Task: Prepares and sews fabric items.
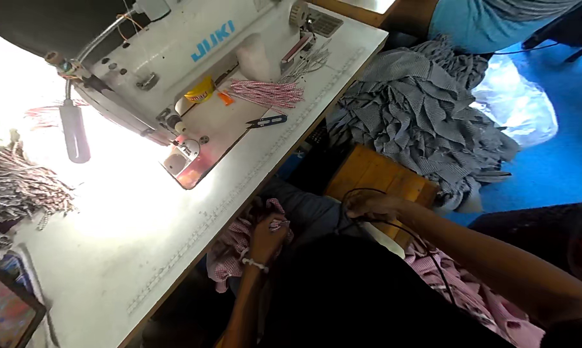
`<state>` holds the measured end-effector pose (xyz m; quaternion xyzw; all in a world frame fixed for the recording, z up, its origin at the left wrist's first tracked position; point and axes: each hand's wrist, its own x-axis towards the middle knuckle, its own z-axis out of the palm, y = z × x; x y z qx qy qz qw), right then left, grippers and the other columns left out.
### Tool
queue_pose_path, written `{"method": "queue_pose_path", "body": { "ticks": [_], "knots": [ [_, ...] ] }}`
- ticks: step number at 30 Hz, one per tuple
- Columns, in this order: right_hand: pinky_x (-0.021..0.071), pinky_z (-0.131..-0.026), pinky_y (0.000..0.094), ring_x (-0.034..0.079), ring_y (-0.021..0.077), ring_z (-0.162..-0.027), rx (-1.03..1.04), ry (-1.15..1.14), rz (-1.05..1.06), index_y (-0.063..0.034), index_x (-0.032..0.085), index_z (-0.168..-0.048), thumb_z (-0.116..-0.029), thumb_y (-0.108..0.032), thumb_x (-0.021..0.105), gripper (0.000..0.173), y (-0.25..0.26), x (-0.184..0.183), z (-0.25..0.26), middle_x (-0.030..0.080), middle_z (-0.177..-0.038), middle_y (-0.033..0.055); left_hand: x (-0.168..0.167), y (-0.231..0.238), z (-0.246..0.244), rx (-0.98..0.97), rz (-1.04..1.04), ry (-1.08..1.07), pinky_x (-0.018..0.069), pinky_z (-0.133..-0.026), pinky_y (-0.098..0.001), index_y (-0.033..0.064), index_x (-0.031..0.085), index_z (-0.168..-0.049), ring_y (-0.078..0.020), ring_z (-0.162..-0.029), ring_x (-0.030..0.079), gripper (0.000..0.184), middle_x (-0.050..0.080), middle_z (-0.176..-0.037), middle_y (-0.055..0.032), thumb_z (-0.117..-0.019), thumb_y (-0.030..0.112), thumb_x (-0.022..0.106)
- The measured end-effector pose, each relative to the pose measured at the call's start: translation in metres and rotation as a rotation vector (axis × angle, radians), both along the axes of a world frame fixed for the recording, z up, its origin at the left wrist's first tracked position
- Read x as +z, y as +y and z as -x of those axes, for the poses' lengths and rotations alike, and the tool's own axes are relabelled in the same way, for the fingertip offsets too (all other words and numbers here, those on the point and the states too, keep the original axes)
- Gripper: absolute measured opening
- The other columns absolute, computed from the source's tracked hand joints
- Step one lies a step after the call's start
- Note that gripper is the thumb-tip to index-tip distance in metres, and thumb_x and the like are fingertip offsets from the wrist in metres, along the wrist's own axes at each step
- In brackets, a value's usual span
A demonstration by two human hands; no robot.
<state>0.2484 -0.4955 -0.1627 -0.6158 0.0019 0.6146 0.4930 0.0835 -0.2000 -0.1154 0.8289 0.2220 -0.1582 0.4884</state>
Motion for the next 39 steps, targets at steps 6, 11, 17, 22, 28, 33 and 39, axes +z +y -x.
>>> {"method": "queue_pose_path", "body": {
  "ticks": [6, 11, 17, 22, 28, 33, 39],
  "knots": [
    [0.0489, -0.056, 0.0219, 0.056, 0.0054, -0.059, 0.253, -0.206, 0.083, -0.0013, 0.062, -0.11, -0.0993, -0.008, 0.064, 0.012, -0.001, 0.009, -0.006, 0.063, -0.078, 0.0009, 0.028, 0.023, 0.031, 0.118, 0.085, -0.409, 0.0547, -0.088, -0.0236, 0.0022, 0.071, -0.113, -0.0031, -0.098, 0.067, 0.022, 0.072, -0.112, -0.0033, -0.0954, 0.011, 0.061],
    [0.0451, -0.095, 0.0735, 0.064, 0.0534, -0.106, 0.719, -0.839, 0.351, 0.005, 0.071, -0.116, -0.0983, -0.029, 0.071, 0.039, 0.024, 0.092, -0.028, 0.069, -0.108, 0.0323, 0.098, 0.056, 0.042, 0.208, 0.331, -0.65, 0.0578, -0.089, -0.027, 0.0038, 0.063, -0.12, -0.0063, -0.1, 0.069, 0.029, 0.073, -0.111, 0.0016, -0.1027, 0.023, 0.049],
    [0.0591, -0.091, 0.0283, 0.07, 0.0093, -0.106, 0.421, -1.049, -0.552, -0.0053, 0.063, -0.135, -0.0991, -0.043, 0.063, 0.052, 0.149, 0.189, -0.018, 0.072, -0.122, 0.0056, 0.178, 0.094, 0.023, 0.394, 0.41, -0.716, 0.0584, -0.078, -0.0201, 0.0171, 0.067, -0.116, -0.0048, -0.088, 0.071, 0.025, 0.076, -0.098, 0.0007, -0.1024, 0.025, 0.047],
    [0.0557, -0.077, 0.0498, 0.068, 0.0315, -0.083, 0.491, -1.213, -0.484, 0.001, 0.058, -0.139, -0.0927, -0.015, 0.067, 0.05, 0.276, 0.198, 0.014, 0.07, -0.096, 0.0193, 0.183, 0.163, 0.002, 0.56, 0.213, -0.71, 0.0559, -0.065, -0.0163, 0.0179, 0.063, -0.125, 0.0019, -0.075, 0.065, 0.034, 0.072, -0.097, 0.0073, -0.1065, 0.034, 0.04],
    [0.0496, -0.091, 0.0607, 0.066, 0.0439, -0.101, 0.531, -1.17, -0.118, 0.006, 0.057, -0.136, -0.1001, -0.023, 0.063, 0.046, 0.344, 0.151, -0.02, 0.067, -0.109, 0.0282, 0.137, 0.191, 0.03, 0.784, -0.609, -0.401, 0.0548, -0.09, -0.0477, -0.0027, 0.066, -0.124, -0.0339, -0.11, 0.065, 0.03, 0.06, -0.131, -0.0258, -0.1014, 0.016, 0.059],
    [0.0505, -0.089, 0.0609, 0.067, 0.0443, -0.099, 0.591, -1.15, -0.05, 0.0055, 0.057, -0.132, -0.0997, -0.024, 0.064, 0.044, 0.341, 0.139, -0.021, 0.068, -0.105, 0.0277, 0.116, 0.1, 0.019, 0.576, -0.442, -0.24, 0.0576, -0.067, -0.0398, -0.0017, 0.068, -0.109, -0.0203, -0.07, 0.067, 0.038, 0.068, -0.083, -0.0104, -0.0997, 0.035, 0.063],
    [0.0552, -0.08, 0.0598, 0.07, 0.0446, -0.095, 0.777, -1.39, -0.157, 0.0062, 0.066, -0.118, -0.1002, -0.039, 0.064, 0.048, 0.307, 0.165, 0.0, 0.069, -0.104, 0.0271, 0.113, 0.092, 0.02, 0.483, -0.385, 0.036, 0.0566, -0.087, -0.0494, -0.0051, 0.06, -0.121, -0.0336, -0.097, 0.069, 0.038, 0.067, -0.11, -0.0213, -0.0925, 0.018, 0.069]
  ]
}}
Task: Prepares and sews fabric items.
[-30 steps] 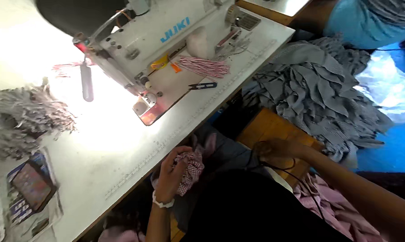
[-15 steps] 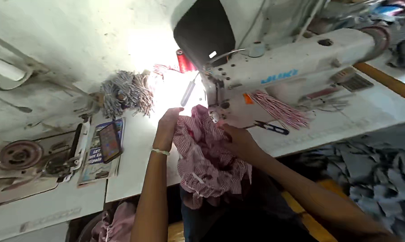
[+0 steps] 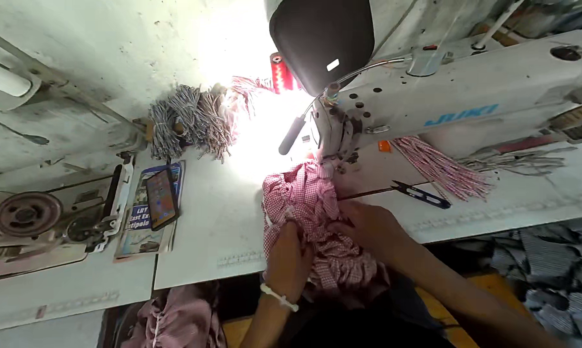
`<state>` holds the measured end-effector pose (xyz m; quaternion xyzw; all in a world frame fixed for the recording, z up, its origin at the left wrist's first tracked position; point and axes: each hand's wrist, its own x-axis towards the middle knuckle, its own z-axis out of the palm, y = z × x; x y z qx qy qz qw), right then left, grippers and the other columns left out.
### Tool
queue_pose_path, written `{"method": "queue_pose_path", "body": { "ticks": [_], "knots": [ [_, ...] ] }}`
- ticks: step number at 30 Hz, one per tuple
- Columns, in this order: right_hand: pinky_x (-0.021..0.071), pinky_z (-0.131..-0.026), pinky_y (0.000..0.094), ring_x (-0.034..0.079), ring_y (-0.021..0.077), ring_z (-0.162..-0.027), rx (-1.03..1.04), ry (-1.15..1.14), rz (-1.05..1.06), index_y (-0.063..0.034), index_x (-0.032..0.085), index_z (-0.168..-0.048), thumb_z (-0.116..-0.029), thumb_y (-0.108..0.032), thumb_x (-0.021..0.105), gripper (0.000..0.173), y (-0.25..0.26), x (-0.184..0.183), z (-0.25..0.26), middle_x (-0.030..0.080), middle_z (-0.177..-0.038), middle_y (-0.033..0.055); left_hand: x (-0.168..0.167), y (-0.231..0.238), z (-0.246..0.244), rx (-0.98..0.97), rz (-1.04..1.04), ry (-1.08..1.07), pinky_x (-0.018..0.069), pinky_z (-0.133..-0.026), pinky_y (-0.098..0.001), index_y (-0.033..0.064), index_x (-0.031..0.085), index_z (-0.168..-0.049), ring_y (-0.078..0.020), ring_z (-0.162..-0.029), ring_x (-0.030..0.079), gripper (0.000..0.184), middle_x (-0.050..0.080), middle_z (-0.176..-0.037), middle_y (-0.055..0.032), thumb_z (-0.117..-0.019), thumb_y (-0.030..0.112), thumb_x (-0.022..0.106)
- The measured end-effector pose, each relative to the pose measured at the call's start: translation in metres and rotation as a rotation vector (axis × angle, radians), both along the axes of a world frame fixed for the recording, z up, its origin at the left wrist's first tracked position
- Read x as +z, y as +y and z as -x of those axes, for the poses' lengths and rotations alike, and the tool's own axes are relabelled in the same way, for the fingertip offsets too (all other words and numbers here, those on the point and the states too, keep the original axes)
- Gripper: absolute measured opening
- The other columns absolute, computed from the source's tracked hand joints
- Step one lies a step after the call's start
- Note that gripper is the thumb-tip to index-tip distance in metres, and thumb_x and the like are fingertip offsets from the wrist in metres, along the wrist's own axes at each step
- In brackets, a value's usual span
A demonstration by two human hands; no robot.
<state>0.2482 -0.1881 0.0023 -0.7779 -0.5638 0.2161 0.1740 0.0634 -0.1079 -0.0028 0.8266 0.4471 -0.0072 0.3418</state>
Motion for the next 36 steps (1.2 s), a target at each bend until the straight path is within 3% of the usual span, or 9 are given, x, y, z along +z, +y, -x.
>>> {"method": "queue_pose_path", "body": {
  "ticks": [2, 6, 10, 15, 19, 24, 27, 31, 36],
  "knots": [
    [0.0609, -0.074, 0.0475, 0.072, 0.0364, -0.097, 0.081, -0.196, -0.459, -0.0032, 0.071, -0.121, -0.0986, -0.03, 0.064, 0.036, -0.001, -0.003, 0.009, 0.071, -0.11, 0.0198, 0.007, -0.002, 0.022, -0.11, -0.007, -0.244, 0.0583, -0.08, -0.043, -0.0057, 0.063, -0.11, -0.0268, -0.087, 0.069, 0.024, 0.069, -0.097, -0.0173, -0.087, -0.002, 0.066],
    [0.0433, -0.114, 0.0543, 0.053, 0.0329, -0.139, 0.569, -0.065, -0.658, -0.0207, 0.065, -0.136, -0.0996, -0.005, 0.055, 0.041, 0.015, 0.009, 0.029, 0.061, -0.144, 0.014, 0.035, -0.012, 0.061, -0.35, -0.195, -0.584, 0.0582, -0.08, -0.0262, 0.0033, 0.07, -0.091, -0.0113, -0.087, 0.071, 0.02, 0.073, -0.092, -0.0076, -0.0858, -0.004, 0.053],
    [0.0585, -0.067, 0.0386, 0.07, 0.0218, -0.072, 0.655, -0.014, -0.741, -0.0078, 0.07, -0.094, -0.0991, -0.01, 0.056, 0.015, 0.001, 0.031, 0.025, 0.069, -0.078, 0.0062, 0.086, 0.011, 0.106, -0.121, -0.56, -0.537, 0.0555, -0.085, -0.0187, 0.0109, 0.07, -0.095, -0.002, -0.097, 0.066, 0.016, 0.072, -0.098, -0.0004, -0.0986, 0.016, 0.055],
    [0.0534, -0.079, 0.0162, 0.067, -0.0008, -0.087, 0.269, 0.059, -0.804, -0.0119, 0.072, -0.109, -0.1072, -0.027, 0.05, 0.027, -0.075, 0.089, -0.039, 0.075, -0.095, 0.0003, 0.079, -0.008, 0.113, -0.171, -0.357, -0.141, 0.0584, -0.071, -0.0605, -0.0026, 0.07, -0.113, -0.0412, -0.086, 0.071, 0.037, 0.071, -0.104, -0.023, -0.0776, 0.0, 0.077],
    [0.051, -0.076, 0.0082, 0.063, -0.0128, -0.085, 0.122, 0.223, -0.646, -0.0108, 0.076, -0.104, -0.0955, -0.018, 0.056, 0.023, -0.104, 0.088, -0.068, 0.076, -0.095, -0.0055, 0.062, 0.022, 0.123, -0.327, 0.031, -0.383, 0.0572, -0.069, -0.0239, 0.0031, 0.073, -0.102, -0.0049, -0.076, 0.067, 0.019, 0.073, -0.093, -0.0025, -0.084, 0.001, 0.069],
    [0.0532, -0.076, 0.062, 0.07, 0.0409, -0.083, -0.224, 0.13, -0.248, -0.0006, 0.069, -0.123, -0.1033, -0.013, 0.052, 0.029, -0.026, 0.024, -0.057, 0.073, -0.095, 0.0238, 0.076, 0.104, 0.028, -0.149, 0.044, -0.348, 0.056, -0.096, -0.0376, 0.002, 0.057, -0.137, -0.0194, -0.113, 0.067, 0.047, 0.064, -0.132, -0.0125, -0.0942, 0.013, 0.07],
    [0.0515, -0.081, 0.0664, 0.07, 0.048, -0.093, -0.291, 0.05, -0.044, -0.0058, 0.061, -0.137, -0.1057, -0.02, 0.048, 0.037, 0.013, -0.023, -0.054, 0.072, -0.101, 0.0263, 0.067, 0.14, -0.039, -0.081, -0.168, -0.452, 0.0413, -0.113, -0.0524, 0.0033, 0.045, -0.151, -0.0346, -0.137, 0.05, 0.057, 0.048, -0.151, -0.0217, -0.1011, 0.023, 0.064],
    [0.055, -0.078, 0.0651, 0.072, 0.0441, -0.092, -0.251, -0.052, -0.246, -0.0054, 0.069, -0.129, -0.0997, -0.018, 0.055, 0.035, 0.017, -0.055, -0.048, 0.075, -0.103, 0.0216, 0.086, 0.141, -0.086, -0.198, -0.286, -0.317, 0.0561, -0.084, -0.0557, 0.0098, 0.04, -0.154, -0.0363, -0.091, 0.07, 0.059, 0.069, -0.109, -0.0241, -0.102, 0.024, 0.064],
    [0.0589, -0.073, 0.0602, 0.075, 0.0378, -0.089, -0.183, -0.142, -0.468, -0.0065, 0.075, -0.119, -0.0933, -0.02, 0.062, 0.032, 0.014, -0.071, -0.048, 0.077, -0.102, 0.0164, 0.132, 0.134, -0.08, -0.153, -0.026, -0.38, 0.0363, -0.047, -0.0271, 0.0177, 0.057, -0.143, -0.0104, -0.051, 0.041, 0.035, 0.053, -0.072, -0.0038, -0.1094, 0.024, 0.048]
  ]
}}
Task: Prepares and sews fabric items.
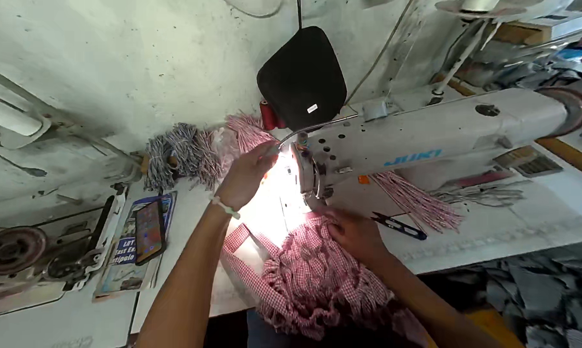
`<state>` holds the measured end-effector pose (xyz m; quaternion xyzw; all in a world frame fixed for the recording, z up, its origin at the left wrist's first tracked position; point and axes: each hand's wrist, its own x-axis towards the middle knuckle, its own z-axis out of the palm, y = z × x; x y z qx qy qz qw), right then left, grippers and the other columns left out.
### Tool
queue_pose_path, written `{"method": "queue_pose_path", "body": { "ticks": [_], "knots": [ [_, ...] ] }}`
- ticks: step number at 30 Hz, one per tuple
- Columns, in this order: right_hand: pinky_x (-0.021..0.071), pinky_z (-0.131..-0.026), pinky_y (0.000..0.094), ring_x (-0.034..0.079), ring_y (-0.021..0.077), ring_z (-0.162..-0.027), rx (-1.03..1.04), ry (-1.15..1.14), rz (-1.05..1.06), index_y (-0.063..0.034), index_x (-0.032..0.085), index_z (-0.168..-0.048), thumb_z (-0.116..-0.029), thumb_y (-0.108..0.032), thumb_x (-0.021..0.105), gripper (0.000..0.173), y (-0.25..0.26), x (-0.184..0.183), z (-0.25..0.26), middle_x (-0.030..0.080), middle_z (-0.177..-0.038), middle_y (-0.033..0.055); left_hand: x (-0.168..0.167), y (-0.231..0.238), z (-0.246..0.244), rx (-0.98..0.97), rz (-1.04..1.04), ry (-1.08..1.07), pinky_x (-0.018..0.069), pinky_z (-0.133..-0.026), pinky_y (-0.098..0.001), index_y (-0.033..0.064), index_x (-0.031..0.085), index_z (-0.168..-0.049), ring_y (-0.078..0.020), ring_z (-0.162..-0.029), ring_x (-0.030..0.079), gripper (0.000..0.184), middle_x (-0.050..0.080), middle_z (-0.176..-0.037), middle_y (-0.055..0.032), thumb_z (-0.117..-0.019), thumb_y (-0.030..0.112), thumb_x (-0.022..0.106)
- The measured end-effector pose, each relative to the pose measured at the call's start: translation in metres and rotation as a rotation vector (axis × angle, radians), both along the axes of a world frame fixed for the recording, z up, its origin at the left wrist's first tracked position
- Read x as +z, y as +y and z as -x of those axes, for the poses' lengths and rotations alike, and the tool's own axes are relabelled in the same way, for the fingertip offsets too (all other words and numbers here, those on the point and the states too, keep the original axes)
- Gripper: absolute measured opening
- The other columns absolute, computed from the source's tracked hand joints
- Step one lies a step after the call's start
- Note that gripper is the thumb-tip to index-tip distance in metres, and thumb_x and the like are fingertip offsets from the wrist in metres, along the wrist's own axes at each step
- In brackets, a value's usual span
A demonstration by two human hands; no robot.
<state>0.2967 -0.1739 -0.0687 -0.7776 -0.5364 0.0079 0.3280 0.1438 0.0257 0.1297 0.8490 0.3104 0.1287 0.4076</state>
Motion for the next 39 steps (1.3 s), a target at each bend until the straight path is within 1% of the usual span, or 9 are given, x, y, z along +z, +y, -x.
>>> {"method": "queue_pose_path", "body": {
  "ticks": [4, 10, 14, 17, 21, 26, 30, 34, 39],
  "knots": [
    [0.0597, -0.071, 0.0562, 0.075, 0.0345, -0.086, -0.017, -0.041, -0.042, -0.0074, 0.079, -0.108, -0.0924, -0.022, 0.063, 0.026, 0.0, -0.005, 0.0, 0.077, -0.098, 0.0141, 0.003, -0.006, 0.0, 0.047, 0.264, -0.115, 0.033, -0.042, -0.0201, 0.0116, 0.066, -0.126, -0.0054, -0.044, 0.038, 0.029, 0.046, -0.062, 0.0021, -0.1075, 0.026, 0.05],
    [0.0597, -0.068, 0.0559, 0.075, 0.0347, -0.084, -0.002, -0.048, -0.041, -0.0057, 0.078, -0.106, -0.094, -0.02, 0.062, 0.024, 0.001, -0.007, -0.001, 0.077, -0.096, 0.0147, 0.0, -0.02, 0.0, 0.078, 0.219, -0.169, 0.03, -0.04, -0.0191, 0.017, 0.063, -0.132, -0.0056, -0.044, 0.035, 0.028, 0.047, -0.063, 0.0006, -0.108, 0.021, 0.049],
    [0.0526, -0.092, 0.0583, 0.069, 0.0344, -0.112, 0.083, -0.129, -0.09, -0.0156, 0.075, -0.122, -0.0936, -0.02, 0.058, 0.033, -0.002, -0.011, -0.004, 0.074, -0.118, 0.0101, 0.003, -0.034, -0.003, 0.109, 0.126, -0.214, 0.0341, -0.044, -0.0212, 0.0155, 0.062, -0.134, -0.0062, -0.048, 0.04, 0.029, 0.049, -0.066, 0.001, -0.1072, 0.02, 0.05],
    [0.0507, -0.09, 0.0585, 0.068, 0.0342, -0.107, 0.159, -0.182, -0.143, -0.0146, 0.074, -0.123, -0.0942, -0.019, 0.057, 0.034, -0.005, -0.014, -0.005, 0.074, -0.111, 0.0107, -0.003, -0.05, -0.003, 0.154, 0.053, -0.215, 0.0417, -0.051, -0.0236, 0.0172, 0.058, -0.14, -0.0064, -0.054, 0.048, 0.037, 0.056, -0.072, 0.0004, -0.1029, 0.017, 0.059],
    [0.0507, -0.093, 0.0534, 0.069, 0.029, -0.1, 0.272, -0.191, -0.188, -0.0149, 0.076, -0.119, -0.0947, -0.019, 0.055, 0.032, -0.007, -0.012, -0.002, 0.074, -0.104, 0.0081, -0.008, -0.053, 0.003, 0.188, 0.042, -0.14, 0.0489, -0.064, -0.0309, 0.025, 0.048, -0.152, -0.0109, -0.071, 0.058, 0.055, 0.067, -0.094, -0.005, -0.0999, 0.025, 0.065],
    [0.0534, -0.088, 0.0484, 0.07, 0.0272, -0.095, 0.333, -0.17, -0.177, -0.013, 0.077, -0.112, -0.0986, -0.023, 0.056, 0.027, -0.008, -0.01, -0.005, 0.074, -0.1, 0.0078, -0.024, -0.062, 0.029, 0.297, 0.092, -0.248, 0.0446, -0.111, -0.0423, 0.022, 0.037, -0.158, -0.0143, -0.136, 0.052, 0.063, 0.052, -0.152, -0.0047, -0.1016, 0.045, 0.051],
    [0.0568, -0.077, 0.0476, 0.07, 0.0322, -0.084, 0.276, -0.192, -0.134, -0.0064, 0.077, -0.099, -0.1006, -0.019, 0.057, 0.024, -0.007, -0.018, -0.004, 0.07, -0.087, 0.0137, -0.08, -0.117, 0.062, 0.481, -0.142, -0.212, 0.0565, -0.076, -0.0312, -0.0114, 0.053, -0.126, -0.0131, -0.088, 0.066, 0.053, 0.066, -0.098, -0.0114, -0.0965, 0.032, 0.06],
    [0.0592, -0.077, 0.0503, 0.072, 0.0377, -0.089, 0.116, -0.156, -0.114, 0.0023, 0.073, -0.099, -0.1003, -0.013, 0.058, 0.022, -0.002, -0.015, -0.002, 0.071, -0.095, 0.021, -0.154, -0.178, 0.096, 0.227, -0.399, 0.181, 0.0552, -0.05, -0.0417, 0.0034, 0.072, -0.086, -0.0216, -0.057, 0.066, 0.037, 0.066, -0.07, -0.0073, -0.0851, 0.04, 0.076],
    [0.0608, -0.075, 0.0452, 0.074, 0.0341, -0.084, 0.05, 0.025, -0.143, 0.0056, 0.069, -0.108, -0.1034, -0.011, 0.051, 0.025, -0.007, -0.004, -0.001, 0.073, -0.095, 0.0212, -0.187, -0.197, 0.11, 0.227, -0.538, 0.362, 0.0504, -0.043, -0.0467, 0.0038, 0.07, -0.077, -0.0277, -0.053, 0.067, 0.026, 0.066, -0.066, -0.0101, -0.0787, 0.03, 0.075]
  ]
}}
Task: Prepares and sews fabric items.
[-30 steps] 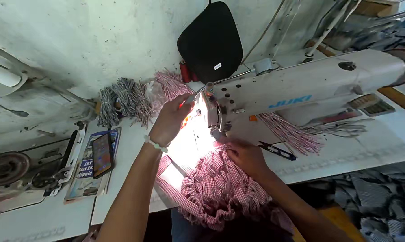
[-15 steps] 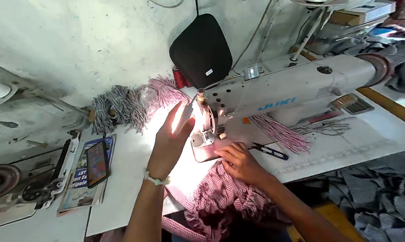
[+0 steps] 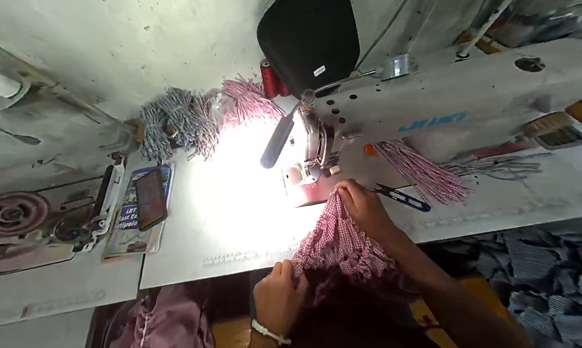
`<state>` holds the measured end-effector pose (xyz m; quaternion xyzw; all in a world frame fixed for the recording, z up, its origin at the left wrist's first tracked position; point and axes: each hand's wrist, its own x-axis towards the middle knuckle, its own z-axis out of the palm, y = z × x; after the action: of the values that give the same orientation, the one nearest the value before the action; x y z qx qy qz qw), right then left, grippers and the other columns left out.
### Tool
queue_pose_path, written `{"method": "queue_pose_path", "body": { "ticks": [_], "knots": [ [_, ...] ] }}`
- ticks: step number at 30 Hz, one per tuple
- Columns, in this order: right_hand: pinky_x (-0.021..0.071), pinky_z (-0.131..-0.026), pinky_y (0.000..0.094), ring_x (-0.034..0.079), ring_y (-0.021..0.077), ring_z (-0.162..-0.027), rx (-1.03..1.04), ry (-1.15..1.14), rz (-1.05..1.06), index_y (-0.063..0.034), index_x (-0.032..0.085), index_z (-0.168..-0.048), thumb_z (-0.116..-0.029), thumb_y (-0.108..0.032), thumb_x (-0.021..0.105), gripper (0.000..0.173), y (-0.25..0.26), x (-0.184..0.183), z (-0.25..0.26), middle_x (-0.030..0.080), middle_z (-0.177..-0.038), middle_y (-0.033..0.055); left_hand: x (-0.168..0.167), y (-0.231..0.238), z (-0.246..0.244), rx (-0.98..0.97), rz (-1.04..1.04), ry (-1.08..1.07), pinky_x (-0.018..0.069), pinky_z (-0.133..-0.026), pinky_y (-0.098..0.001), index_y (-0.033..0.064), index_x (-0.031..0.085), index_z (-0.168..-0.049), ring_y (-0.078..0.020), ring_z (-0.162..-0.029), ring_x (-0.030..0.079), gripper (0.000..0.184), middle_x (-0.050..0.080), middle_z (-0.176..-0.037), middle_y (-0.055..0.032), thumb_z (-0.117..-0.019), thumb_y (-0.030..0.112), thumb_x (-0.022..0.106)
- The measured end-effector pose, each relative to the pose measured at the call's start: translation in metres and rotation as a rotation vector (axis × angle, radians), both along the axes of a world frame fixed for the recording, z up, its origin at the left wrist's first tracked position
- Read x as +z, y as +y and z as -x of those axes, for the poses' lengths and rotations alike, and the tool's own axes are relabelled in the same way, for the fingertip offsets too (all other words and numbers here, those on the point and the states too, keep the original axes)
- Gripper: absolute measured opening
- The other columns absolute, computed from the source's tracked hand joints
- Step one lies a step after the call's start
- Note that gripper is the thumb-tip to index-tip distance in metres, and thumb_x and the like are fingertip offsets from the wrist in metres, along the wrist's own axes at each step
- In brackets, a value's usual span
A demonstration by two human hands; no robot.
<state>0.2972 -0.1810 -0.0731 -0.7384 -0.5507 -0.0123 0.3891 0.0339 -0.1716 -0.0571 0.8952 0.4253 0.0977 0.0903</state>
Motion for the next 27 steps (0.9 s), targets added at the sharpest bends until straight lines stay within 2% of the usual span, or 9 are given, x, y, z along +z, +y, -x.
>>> {"method": "queue_pose_path", "body": {
  "ticks": [5, 11, 13, 14, 15, 16, 18, 24, 27],
  "knots": [
    [0.0556, -0.067, 0.0313, 0.066, 0.0193, -0.071, 0.024, 0.189, -0.065, 0.0049, 0.066, -0.111, -0.1039, -0.011, 0.046, 0.026, -0.016, 0.031, 0.006, 0.069, -0.087, 0.0164, -0.008, -0.002, 0.001, 0.041, -0.161, -0.175, 0.0485, -0.04, -0.0406, 0.003, 0.066, -0.072, -0.0233, -0.049, 0.064, 0.02, 0.063, -0.062, -0.0078, -0.0799, 0.022, 0.063],
    [0.0464, -0.064, 0.0135, 0.057, -0.0011, -0.068, -0.001, 0.168, -0.109, -0.0024, 0.073, -0.105, -0.1002, -0.02, 0.05, 0.029, -0.044, 0.08, -0.012, 0.07, -0.084, 0.006, 0.093, 0.077, 0.009, 0.076, -0.362, -0.194, 0.0494, -0.044, -0.0467, -0.0066, 0.066, -0.085, -0.0326, -0.054, 0.065, 0.022, 0.066, -0.077, -0.0204, -0.0892, 0.014, 0.061],
    [0.0534, -0.065, 0.0283, 0.064, 0.0134, -0.07, -0.039, 0.11, -0.09, 0.0, 0.072, -0.107, -0.1005, -0.017, 0.051, 0.028, -0.032, 0.076, -0.016, 0.071, -0.087, 0.0129, 0.106, 0.107, -0.024, 0.163, -0.225, -0.097, 0.0558, -0.061, -0.0554, -0.0125, 0.067, -0.098, -0.0425, -0.074, 0.071, 0.025, 0.068, -0.094, -0.0286, -0.0934, 0.012, 0.063],
    [0.0569, -0.069, 0.0399, 0.069, 0.0244, -0.075, -0.051, 0.103, -0.061, 0.0028, 0.071, -0.11, -0.1015, -0.014, 0.051, 0.027, -0.023, 0.068, -0.019, 0.072, -0.09, 0.0185, 0.108, 0.114, -0.046, 0.247, -0.019, -0.001, 0.0563, -0.082, -0.0589, -0.0149, 0.065, -0.117, -0.046, -0.097, 0.07, 0.034, 0.067, -0.113, -0.0319, -0.0971, 0.013, 0.063],
    [0.0581, -0.074, 0.0482, 0.071, 0.0324, -0.081, -0.065, 0.111, -0.012, 0.0044, 0.07, -0.112, -0.1026, -0.012, 0.052, 0.027, -0.013, 0.058, -0.022, 0.072, -0.096, 0.0221, 0.107, 0.117, -0.067, 0.317, 0.235, 0.1, 0.0464, -0.104, -0.0574, -0.0134, 0.056, -0.134, -0.0454, -0.119, 0.062, 0.046, 0.061, -0.128, -0.0325, -0.1019, 0.019, 0.059],
    [0.0584, -0.08, 0.0528, 0.072, 0.0367, -0.089, -0.083, 0.12, 0.053, 0.0046, 0.07, -0.115, -0.1036, -0.013, 0.053, 0.027, -0.006, 0.046, -0.027, 0.072, -0.102, 0.0237, 0.097, 0.117, -0.084, 0.307, 0.356, 0.203, 0.0423, -0.109, -0.0569, -0.0107, 0.059, -0.132, -0.044, -0.125, 0.058, 0.047, 0.062, -0.129, -0.031, -0.1041, 0.027, 0.057],
    [0.0572, -0.085, 0.0568, 0.072, 0.0404, -0.096, -0.101, 0.129, 0.201, 0.0048, 0.068, -0.119, -0.1051, -0.019, 0.055, 0.03, 0.002, 0.03, -0.037, 0.071, -0.109, 0.0252, 0.077, 0.107, -0.107, 0.213, 0.397, 0.354, 0.0474, -0.102, -0.0583, -0.0026, 0.064, -0.129, -0.0431, -0.123, 0.061, 0.05, 0.066, -0.125, -0.0268, -0.1072, 0.039, 0.048],
    [0.0551, -0.079, 0.0635, 0.069, 0.0478, -0.101, -0.113, -0.037, 0.423, 0.0003, 0.074, -0.115, -0.1039, -0.019, 0.06, 0.026, 0.005, 0.03, -0.049, 0.07, -0.113, 0.0268, 0.05, 0.113, -0.092, 0.207, 0.455, 0.122, 0.045, -0.107, -0.0546, -0.0015, 0.056, -0.141, -0.0402, -0.125, 0.061, 0.044, 0.065, -0.129, -0.0254, -0.1078, 0.026, 0.05],
    [0.049, -0.096, 0.0619, 0.063, 0.0465, -0.115, -0.071, -0.081, 0.341, 0.0015, 0.075, -0.114, -0.1017, -0.009, 0.058, 0.024, 0.013, 0.037, -0.041, 0.069, -0.118, 0.0253, 0.052, 0.117, -0.089, 0.243, 0.544, 0.075, 0.0473, -0.103, -0.0553, -0.0013, 0.059, -0.138, -0.0397, -0.118, 0.065, 0.044, 0.069, -0.12, -0.0256, -0.1102, 0.03, 0.044]
  ]
}}
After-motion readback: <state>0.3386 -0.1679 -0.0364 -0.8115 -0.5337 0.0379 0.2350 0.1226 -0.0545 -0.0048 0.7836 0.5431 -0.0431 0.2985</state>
